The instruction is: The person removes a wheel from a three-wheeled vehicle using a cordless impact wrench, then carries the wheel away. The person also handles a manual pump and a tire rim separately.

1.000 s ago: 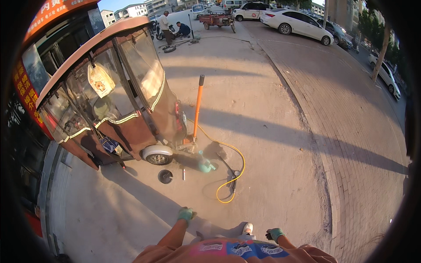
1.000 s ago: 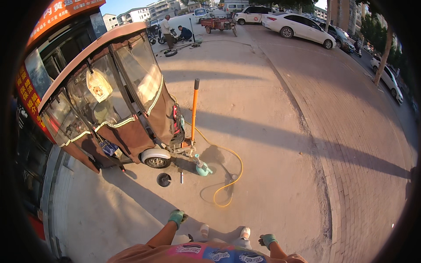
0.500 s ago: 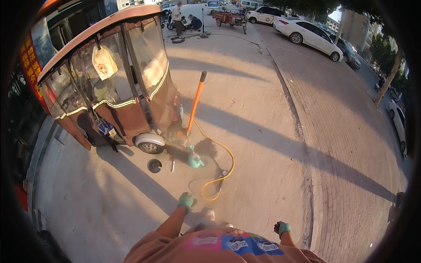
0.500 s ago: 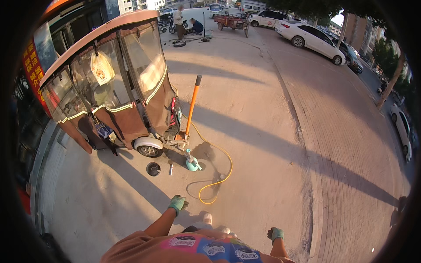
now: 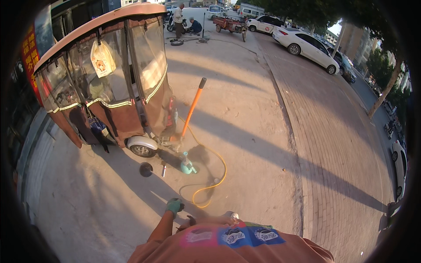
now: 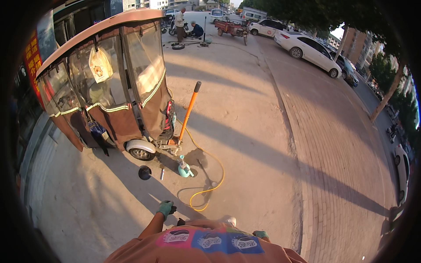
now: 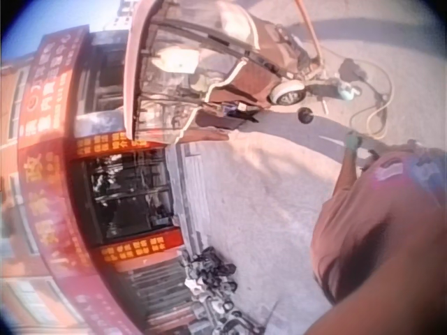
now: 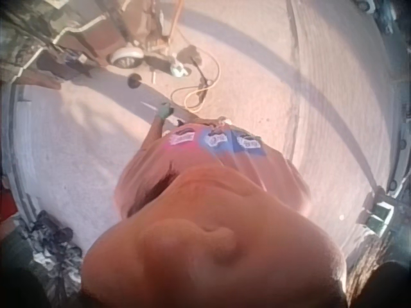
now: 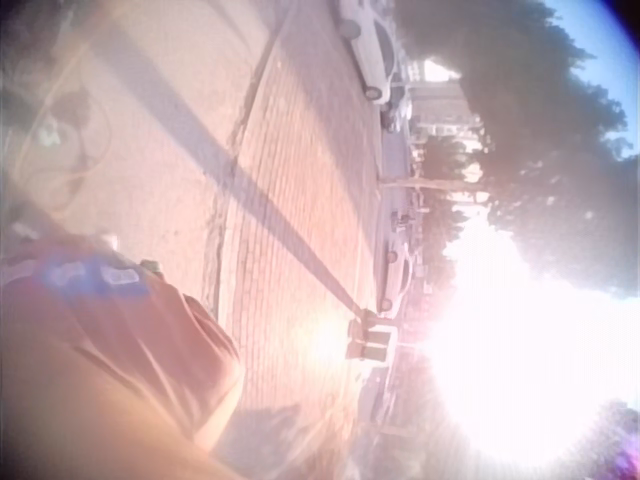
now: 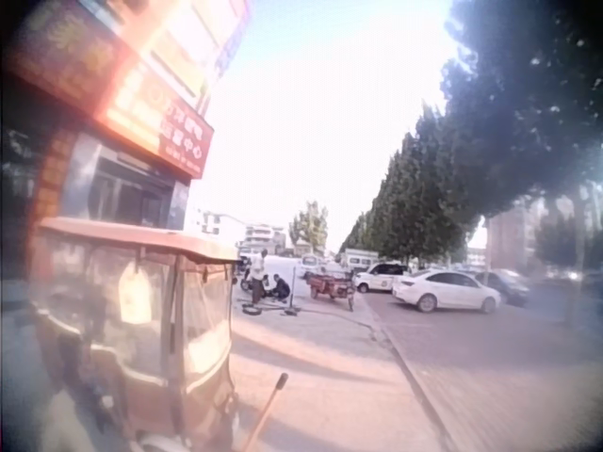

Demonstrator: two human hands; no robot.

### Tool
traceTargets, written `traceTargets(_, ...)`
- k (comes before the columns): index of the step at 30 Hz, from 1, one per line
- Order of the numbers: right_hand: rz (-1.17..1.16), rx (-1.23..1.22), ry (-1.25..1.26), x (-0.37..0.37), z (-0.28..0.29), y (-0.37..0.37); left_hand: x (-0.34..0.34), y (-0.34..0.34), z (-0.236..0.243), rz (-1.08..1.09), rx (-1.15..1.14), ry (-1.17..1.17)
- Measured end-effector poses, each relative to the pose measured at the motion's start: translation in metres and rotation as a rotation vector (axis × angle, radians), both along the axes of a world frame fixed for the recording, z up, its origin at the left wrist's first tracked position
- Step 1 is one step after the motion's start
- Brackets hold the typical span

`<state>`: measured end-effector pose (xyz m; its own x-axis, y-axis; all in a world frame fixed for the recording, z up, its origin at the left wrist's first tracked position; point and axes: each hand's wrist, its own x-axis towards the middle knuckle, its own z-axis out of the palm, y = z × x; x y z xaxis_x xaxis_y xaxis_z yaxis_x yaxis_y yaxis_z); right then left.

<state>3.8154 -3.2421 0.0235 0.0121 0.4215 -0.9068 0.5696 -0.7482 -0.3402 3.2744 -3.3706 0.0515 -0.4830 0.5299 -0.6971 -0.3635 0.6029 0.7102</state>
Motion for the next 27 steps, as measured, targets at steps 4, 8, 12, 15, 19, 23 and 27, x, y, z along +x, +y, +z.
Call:
traceTargets(4,-0.123,-0.064,-0.049,0.005,0.007,0.048,-0.01,-0.043,-0.041,0.213,-0.088,-0.025)
traceTargets(8,-0.227,0.064,-0.005,-0.017,0.028,0.109,0.016,-0.05,-0.024,0.511,-0.11,-0.133)
traceTargets(12,-0.184,0.221,0.171,-0.047,0.03,0.156,0.035,-0.037,-0.032,0.452,-0.072,-0.101)
traceTargets(15,-0.053,0.205,0.201,-0.067,0.025,0.175,0.053,-0.017,-0.025,0.288,-0.098,-0.095)
traceTargets(19,0.028,0.126,0.157,-0.064,0.0,0.157,0.065,-0.017,-0.013,0.131,-0.106,-0.069)
traceTargets(23,0.034,0.047,0.115,-0.061,0.0,0.119,0.062,-0.058,-0.026,0.206,-0.165,-0.083)
traceTargets(27,0.65,0.447,0.206,-0.039,-0.025,0.096,0.04,-0.112,-0.051,0.338,-0.265,-0.119)
